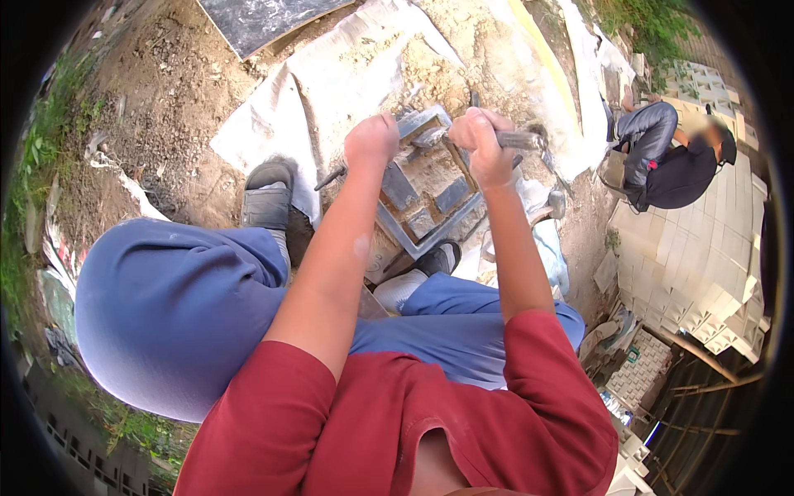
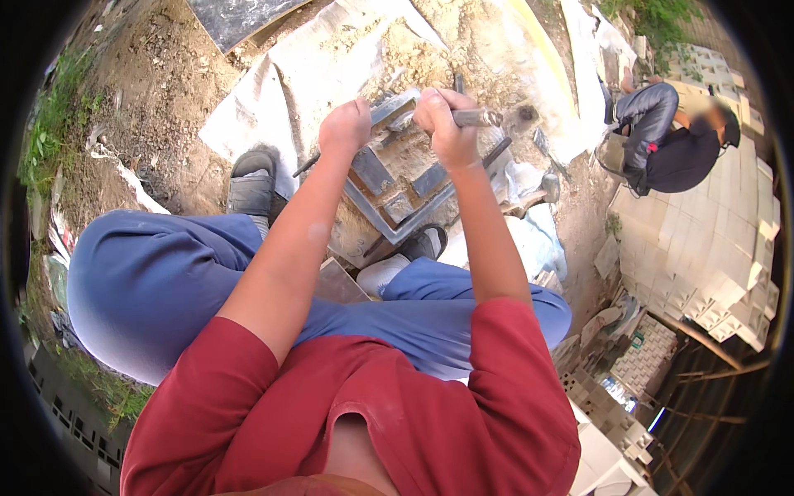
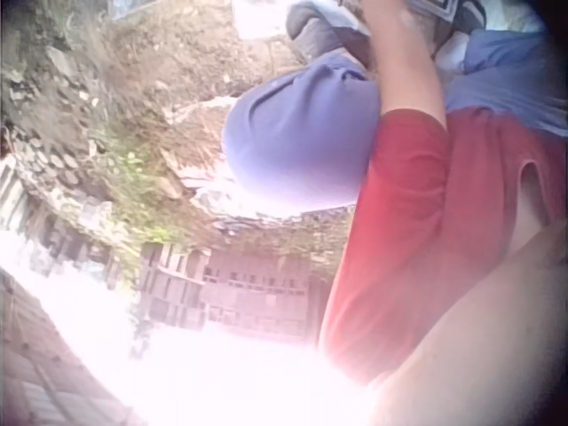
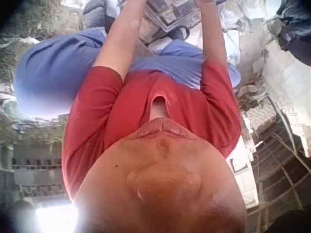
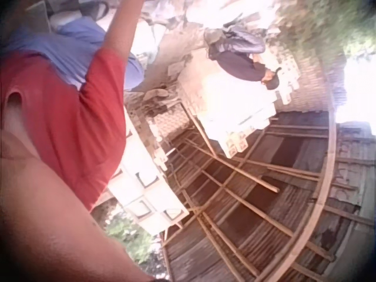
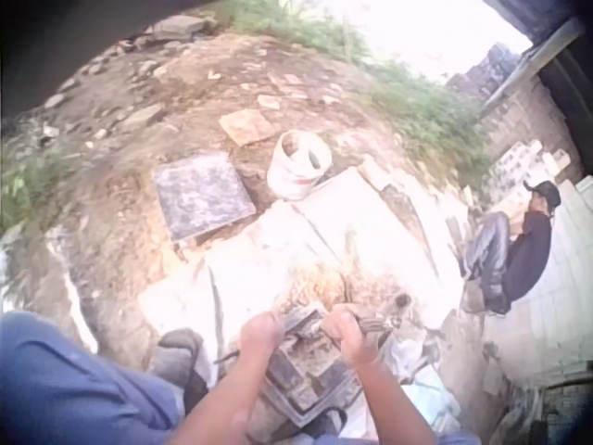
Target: The person fills a metal mold with mortar mixture, pressing and compacting it by hand and smoothing the surface with a trowel.
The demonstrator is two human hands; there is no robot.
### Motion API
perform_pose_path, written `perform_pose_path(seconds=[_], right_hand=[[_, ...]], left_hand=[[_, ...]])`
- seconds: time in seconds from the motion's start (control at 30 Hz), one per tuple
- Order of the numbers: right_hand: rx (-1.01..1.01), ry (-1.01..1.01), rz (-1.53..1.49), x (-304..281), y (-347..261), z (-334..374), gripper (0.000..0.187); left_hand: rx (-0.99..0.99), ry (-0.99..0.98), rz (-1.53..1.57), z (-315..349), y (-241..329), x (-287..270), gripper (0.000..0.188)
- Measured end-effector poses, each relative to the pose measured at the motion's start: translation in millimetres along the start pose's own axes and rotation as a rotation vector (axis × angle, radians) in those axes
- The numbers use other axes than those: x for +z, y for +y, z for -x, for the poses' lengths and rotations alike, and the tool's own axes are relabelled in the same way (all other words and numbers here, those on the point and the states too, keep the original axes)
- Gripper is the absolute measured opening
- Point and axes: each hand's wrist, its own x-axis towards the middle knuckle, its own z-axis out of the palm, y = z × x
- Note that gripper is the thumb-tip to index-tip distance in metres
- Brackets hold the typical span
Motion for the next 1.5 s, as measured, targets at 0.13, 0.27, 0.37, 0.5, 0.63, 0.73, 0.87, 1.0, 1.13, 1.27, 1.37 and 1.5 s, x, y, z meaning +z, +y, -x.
perform_pose_path(seconds=[0.13,0.27,0.37,0.5,0.63,0.73,0.87,1.0,1.13,1.27,1.37,1.5], right_hand=[[-0.071,-0.049,-0.1,-6,-2,2,0.042],[-0.069,-0.095,0.006,8,-12,4,0.043],[-0.135,0.032,-0.179,14,-7,8,0.042],[-0.047,-0.051,-0.044,12,-4,8,0.04],[-0.092,0.064,-0.207,14,-6,17,0.038],[-0.009,-0.095,-0.035,21,-7,18,0.04],[-0.049,-0.021,-0.07,15,-10,20,0.039],[0.037,-0.109,0.027,20,-13,13,0.036],[-0.146,-0.144,-0.358,1,-24,27,0.044],[-0.188,-0.177,-0.381,12,-35,36,0.046],[-0.152,-0.222,-0.279,17,-37,36,0.044],[-0.105,-0.237,-0.114,32,-16,35,0.037]], left_hand=[[-0.109,0.031,0.195,12,16,-11,0.058],[-0.183,0.069,0.273,6,4,-10,0.061],[-0.19,0.088,0.318,2,0,-6,0.062],[-0.165,0.125,0.311,2,-3,-3,0.061],[-0.179,0.114,0.323,4,3,-2,0.06],[-0.16,0.115,0.296,2,-5,-1,0.061],[-0.18,0.14,0.309,4,7,0,0.06],[-0.148,0.167,0.322,2,-10,3,0.058],[-0.227,0.129,0.294,4,0,3,0.056],[-0.171,0.165,0.322,10,4,-8,0.056],[-0.17,0.194,0.331,10,3,-9,0.056],[-0.175,0.227,0.332,12,3,-8,0.056]])
